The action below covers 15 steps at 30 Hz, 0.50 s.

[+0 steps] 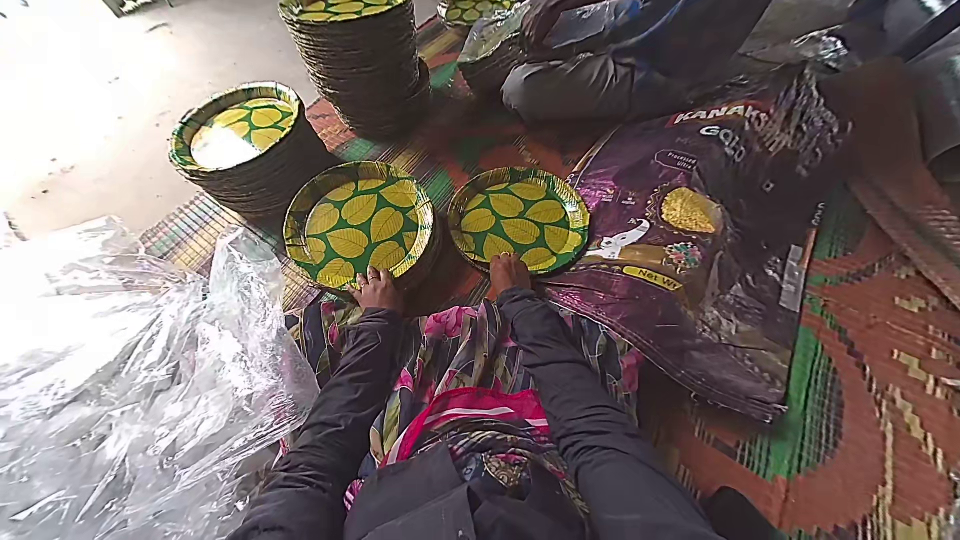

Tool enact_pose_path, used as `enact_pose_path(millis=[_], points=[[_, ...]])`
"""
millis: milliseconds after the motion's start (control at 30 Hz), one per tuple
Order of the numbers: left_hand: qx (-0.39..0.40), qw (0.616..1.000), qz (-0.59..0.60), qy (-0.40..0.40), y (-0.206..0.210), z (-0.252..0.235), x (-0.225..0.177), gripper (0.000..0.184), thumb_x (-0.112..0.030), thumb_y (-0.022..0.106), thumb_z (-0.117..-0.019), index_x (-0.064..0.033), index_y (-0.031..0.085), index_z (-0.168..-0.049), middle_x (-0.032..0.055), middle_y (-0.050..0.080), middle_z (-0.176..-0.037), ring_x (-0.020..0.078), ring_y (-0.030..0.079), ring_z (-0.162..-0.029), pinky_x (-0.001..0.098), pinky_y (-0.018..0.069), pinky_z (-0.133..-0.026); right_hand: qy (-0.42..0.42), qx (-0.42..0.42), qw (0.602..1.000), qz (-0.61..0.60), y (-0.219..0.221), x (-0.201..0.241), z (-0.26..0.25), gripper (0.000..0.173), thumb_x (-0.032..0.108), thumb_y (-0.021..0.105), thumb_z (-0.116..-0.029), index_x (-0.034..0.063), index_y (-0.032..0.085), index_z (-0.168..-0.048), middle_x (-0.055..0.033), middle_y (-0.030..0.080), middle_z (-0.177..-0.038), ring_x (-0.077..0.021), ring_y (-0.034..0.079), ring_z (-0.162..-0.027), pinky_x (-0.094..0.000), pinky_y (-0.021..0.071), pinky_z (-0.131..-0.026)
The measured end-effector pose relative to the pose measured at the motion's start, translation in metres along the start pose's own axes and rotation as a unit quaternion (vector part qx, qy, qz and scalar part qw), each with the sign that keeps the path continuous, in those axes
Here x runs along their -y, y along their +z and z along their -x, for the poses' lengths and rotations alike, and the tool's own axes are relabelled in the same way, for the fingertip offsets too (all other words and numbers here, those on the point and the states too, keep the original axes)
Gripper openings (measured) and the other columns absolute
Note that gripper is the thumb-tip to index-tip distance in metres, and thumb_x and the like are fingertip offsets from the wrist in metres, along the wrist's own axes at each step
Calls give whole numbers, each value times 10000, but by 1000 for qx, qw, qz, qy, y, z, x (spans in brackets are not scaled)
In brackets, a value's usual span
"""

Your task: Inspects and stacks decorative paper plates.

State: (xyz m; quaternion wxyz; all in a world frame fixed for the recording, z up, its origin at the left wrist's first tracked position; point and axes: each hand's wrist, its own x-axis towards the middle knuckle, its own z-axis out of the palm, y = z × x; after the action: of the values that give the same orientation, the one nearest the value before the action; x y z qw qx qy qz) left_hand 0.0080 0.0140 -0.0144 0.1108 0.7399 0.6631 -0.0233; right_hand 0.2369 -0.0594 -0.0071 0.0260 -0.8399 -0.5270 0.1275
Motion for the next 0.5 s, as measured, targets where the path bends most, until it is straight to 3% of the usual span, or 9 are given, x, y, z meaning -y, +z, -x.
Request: enact_pose_path(millis=[200, 267, 333, 400, 467, 500], points=[[-3, 1000, -15, -2, 3, -1, -1, 651, -410, 677, -985, -79, 488, -1512, 251, 378, -1623, 476, 299, -1527, 728, 168, -1206, 31, -44, 999, -9, 1, 0, 3, 283, -28, 540, -992, -91, 628, -1253, -281, 643, -1281, -447, 587, -1272, -557, 519, -973], [2, 1000, -14, -1, 2, -1, -2, 646, -372, 682, -986, -74, 475, -1520, 258, 375, -1621, 479, 296, -1527, 725, 168, -1208, 14, -109, 994, -29, 3, -3, 4, 296, -35, 561, -975, -89, 627, -1259, -292, 640, -1300, -464, 566, -1303, -571, 516, -976], [2, 1000, -10, 2, 0, 0, -1, 626, -254, 696, -959, -68, 481, -1516, 266, 377, -1618, 483, 299, -1525, 727, 177, -1203, -8, -187, 981, -54, 0, -4, 7, 295, 19, 540, -1016, -93, 626, -1275, -306, 628, -1319, -483, 569, -1294, -577, 506, -1000], [2, 1000, -6, 3, 0, 1, -1, 616, -204, 697, -945, -70, 490, -1510, 265, 382, -1614, 476, 298, -1527, 731, 182, -1200, -11, -244, 967, -71, -6, -4, 11, 324, 51, 470, -1058, -104, 606, -1307, -329, 645, -1274, -500, 633, -1195, -581, 519, -974], [-14, 1000, 18, 5, 4, 1, 1, 635, -194, 703, -941, -87, 477, -1526, 250, 355, -1636, 450, 248, -1556, 736, 155, -1205, -9, -293, 953, -81, -11, -7, 17, 325, 37, 438, -1063, -102, 604, -1306, -334, 703, -1106, -519, 695, -1030, -599, 548, -874], [-32, 999, 40, 15, 5, 2, 2, 699, -200, 714, -937, -97, 427, -1566, 251, 286, -1668, 450, 176, -1577, 748, 122, -1204, -29, -365, 927, -76, -5, -11, 17, 275, 13, 480, -1043, -107, 640, -1231, -323, 721, -989, -513, 720, -910, -591, 570, -781]])
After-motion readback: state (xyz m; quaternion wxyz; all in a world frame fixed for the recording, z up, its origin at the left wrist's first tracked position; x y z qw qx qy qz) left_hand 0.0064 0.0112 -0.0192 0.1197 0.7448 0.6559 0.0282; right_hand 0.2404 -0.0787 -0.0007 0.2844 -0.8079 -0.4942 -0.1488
